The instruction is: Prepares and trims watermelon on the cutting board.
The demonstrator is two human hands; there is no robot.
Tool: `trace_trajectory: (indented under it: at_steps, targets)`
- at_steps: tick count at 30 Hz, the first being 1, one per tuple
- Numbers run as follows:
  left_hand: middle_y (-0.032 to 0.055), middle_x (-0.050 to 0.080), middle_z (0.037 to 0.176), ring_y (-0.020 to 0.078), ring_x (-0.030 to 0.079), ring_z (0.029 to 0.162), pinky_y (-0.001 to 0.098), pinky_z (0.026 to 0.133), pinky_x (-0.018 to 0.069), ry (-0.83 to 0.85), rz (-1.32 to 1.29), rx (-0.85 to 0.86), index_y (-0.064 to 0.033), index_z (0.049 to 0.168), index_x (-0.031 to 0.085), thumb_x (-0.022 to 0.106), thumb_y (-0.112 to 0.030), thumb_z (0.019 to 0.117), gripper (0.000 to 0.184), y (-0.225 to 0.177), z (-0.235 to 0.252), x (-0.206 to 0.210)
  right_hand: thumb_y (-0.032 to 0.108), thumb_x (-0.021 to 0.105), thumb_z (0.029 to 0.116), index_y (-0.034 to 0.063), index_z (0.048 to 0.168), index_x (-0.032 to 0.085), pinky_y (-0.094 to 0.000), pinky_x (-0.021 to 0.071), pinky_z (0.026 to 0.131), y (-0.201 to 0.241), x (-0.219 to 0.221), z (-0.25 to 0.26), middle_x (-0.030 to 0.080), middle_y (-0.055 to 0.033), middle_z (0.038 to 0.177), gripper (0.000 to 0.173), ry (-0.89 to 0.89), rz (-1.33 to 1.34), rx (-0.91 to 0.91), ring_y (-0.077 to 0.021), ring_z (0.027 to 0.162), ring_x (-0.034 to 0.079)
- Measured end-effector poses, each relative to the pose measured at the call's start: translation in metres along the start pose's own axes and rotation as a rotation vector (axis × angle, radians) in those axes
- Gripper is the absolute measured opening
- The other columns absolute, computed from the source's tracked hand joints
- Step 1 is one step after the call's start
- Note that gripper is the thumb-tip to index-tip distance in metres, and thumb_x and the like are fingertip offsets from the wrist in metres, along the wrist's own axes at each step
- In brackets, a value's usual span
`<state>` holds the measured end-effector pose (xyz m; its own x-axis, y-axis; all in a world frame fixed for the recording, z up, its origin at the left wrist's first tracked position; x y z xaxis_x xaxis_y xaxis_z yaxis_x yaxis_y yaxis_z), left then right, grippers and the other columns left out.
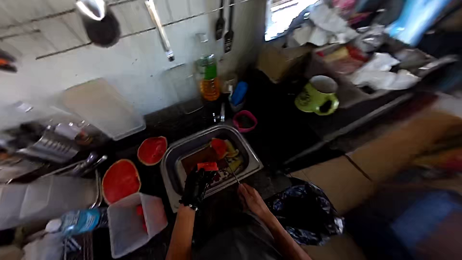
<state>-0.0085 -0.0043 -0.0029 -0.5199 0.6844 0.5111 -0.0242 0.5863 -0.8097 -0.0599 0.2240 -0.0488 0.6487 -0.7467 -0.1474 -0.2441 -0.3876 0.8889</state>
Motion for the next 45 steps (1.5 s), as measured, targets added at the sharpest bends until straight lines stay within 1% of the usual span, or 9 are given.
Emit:
trace_trajectory:
  at_steps: [9, 14, 19, 22, 27, 30, 35, 41, 45]
  targets:
    - [0.0187, 0.071, 0.109, 0.0302, 0.072, 0.101, 0.0460, 0.092, 0.0594, -0.277, -0.351, -0.006, 0.0017, 0.128, 0.050, 0.021, -0.024, 0.1129, 0.042, -0.006, -0.003, 0.016, 0.045, 0.032, 0.1102, 0.0081, 0.093, 0.065, -0.0355, 0.0470, 0.056, 0.050, -0.031, 0.028, 0.051, 0.0007, 0.065, 0.052, 0.256, -0.327, -0.274, -0.0124, 0.057, 0.052]
    - [0.0193, 0.072, 0.111, 0.0304, 0.072, 0.104, 0.0446, 0.092, 0.0595, -0.336, -0.515, 0.003, 0.0008, 0.125, 0.052, 0.021, -0.028, 0.1126, 0.045, 0.003, 0.003, 0.019, 0.054, 0.030, 0.1087, 0.0073, 0.099, 0.066, -0.0510, 0.0502, 0.061, 0.068, -0.033, 0.037, 0.058, -0.0084, 0.066, 0.060, 0.283, -0.625, -0.294, -0.0279, 0.064, 0.063]
    - [0.0199, 0.061, 0.134, 0.0342, 0.066, 0.116, 0.0478, 0.099, 0.0570, -0.146, -0.363, 0.209, -0.0075, 0.150, 0.028, 0.039, -0.024, 0.1096, 0.045, -0.003, 0.007, -0.001, 0.046, 0.035, 0.1098, 0.0070, 0.098, 0.067, -0.0385, 0.0474, 0.052, 0.059, -0.030, 0.044, 0.054, -0.0019, 0.062, 0.052, 0.059, -0.451, -0.426, -0.0159, 0.054, 0.055]
    - [0.0194, 0.062, 0.136, 0.0376, 0.064, 0.121, 0.0515, 0.103, 0.0543, 0.000, -0.369, 0.273, -0.0144, 0.147, 0.042, 0.064, -0.033, 0.1000, 0.055, -0.020, 0.003, -0.013, 0.047, 0.034, 0.1098, 0.0077, 0.095, 0.065, -0.0318, 0.0443, 0.047, 0.054, -0.026, 0.047, 0.050, 0.0017, 0.059, 0.052, -0.048, -0.385, -0.475, -0.0102, 0.050, 0.051]
    - [0.0275, 0.064, 0.130, 0.0451, 0.062, 0.121, 0.0572, 0.101, 0.0534, -0.030, -0.601, 0.282, -0.0026, 0.123, 0.065, 0.059, -0.033, 0.0991, 0.039, -0.048, -0.006, -0.023, 0.043, 0.034, 0.1104, 0.0071, 0.091, 0.064, -0.0259, 0.0414, 0.045, 0.048, -0.011, 0.050, 0.048, 0.0040, 0.058, 0.050, -0.185, -0.337, -0.460, -0.0053, 0.048, 0.047]
    - [0.0266, 0.064, 0.130, 0.0429, 0.064, 0.120, 0.0547, 0.100, 0.0556, -0.105, -0.608, 0.344, -0.0028, 0.130, 0.058, 0.053, -0.020, 0.1013, 0.033, -0.054, -0.008, -0.026, 0.038, 0.033, 0.1110, 0.0096, 0.089, 0.062, -0.0226, 0.0405, 0.045, 0.066, -0.002, 0.040, 0.047, 0.0068, 0.059, 0.046, -0.078, -0.239, -0.299, -0.0032, 0.047, 0.045]
    - [0.0182, 0.063, 0.133, 0.0283, 0.064, 0.122, 0.0425, 0.100, 0.0566, -0.115, -0.519, 0.468, -0.0031, 0.137, 0.053, 0.053, -0.002, 0.0915, 0.046, -0.060, -0.021, -0.039, 0.039, 0.034, 0.1119, 0.0052, 0.094, 0.064, -0.0242, 0.0447, 0.048, 0.104, 0.041, 0.015, 0.051, 0.0030, 0.062, 0.048, 0.266, -0.263, -0.421, -0.0044, 0.050, 0.048]
    - [0.0153, 0.064, 0.133, 0.0281, 0.063, 0.122, 0.0487, 0.105, 0.0528, -0.272, -0.569, 0.610, -0.0042, 0.137, 0.053, 0.063, -0.013, 0.0933, 0.046, -0.076, -0.063, -0.062, 0.044, 0.031, 0.1116, 0.0073, 0.092, 0.062, -0.0311, 0.0455, 0.049, 0.128, 0.121, 0.023, 0.051, -0.0002, 0.062, 0.052, 0.532, -0.430, -0.508, -0.0108, 0.052, 0.052]
    - [0.0145, 0.064, 0.128, 0.0234, 0.065, 0.117, 0.0415, 0.100, 0.0554, -0.534, -0.542, 0.661, -0.0014, 0.137, 0.048, 0.053, -0.011, 0.0943, 0.044, -0.086, -0.109, -0.092, 0.044, 0.032, 0.1116, 0.0086, 0.091, 0.062, -0.0315, 0.0439, 0.051, 0.139, 0.169, 0.023, 0.047, 0.0009, 0.061, 0.051, 0.738, -0.511, -0.479, -0.0109, 0.053, 0.050]
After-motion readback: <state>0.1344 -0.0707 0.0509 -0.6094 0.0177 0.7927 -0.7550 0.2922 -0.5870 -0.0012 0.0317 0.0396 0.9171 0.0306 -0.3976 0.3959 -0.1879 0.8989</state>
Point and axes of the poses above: each hand's wrist, its own z-axis towards the middle knuckle, its own x-axis out of the palm, y = z × x, the point moved 1 cm from there along z, towards the middle knuckle
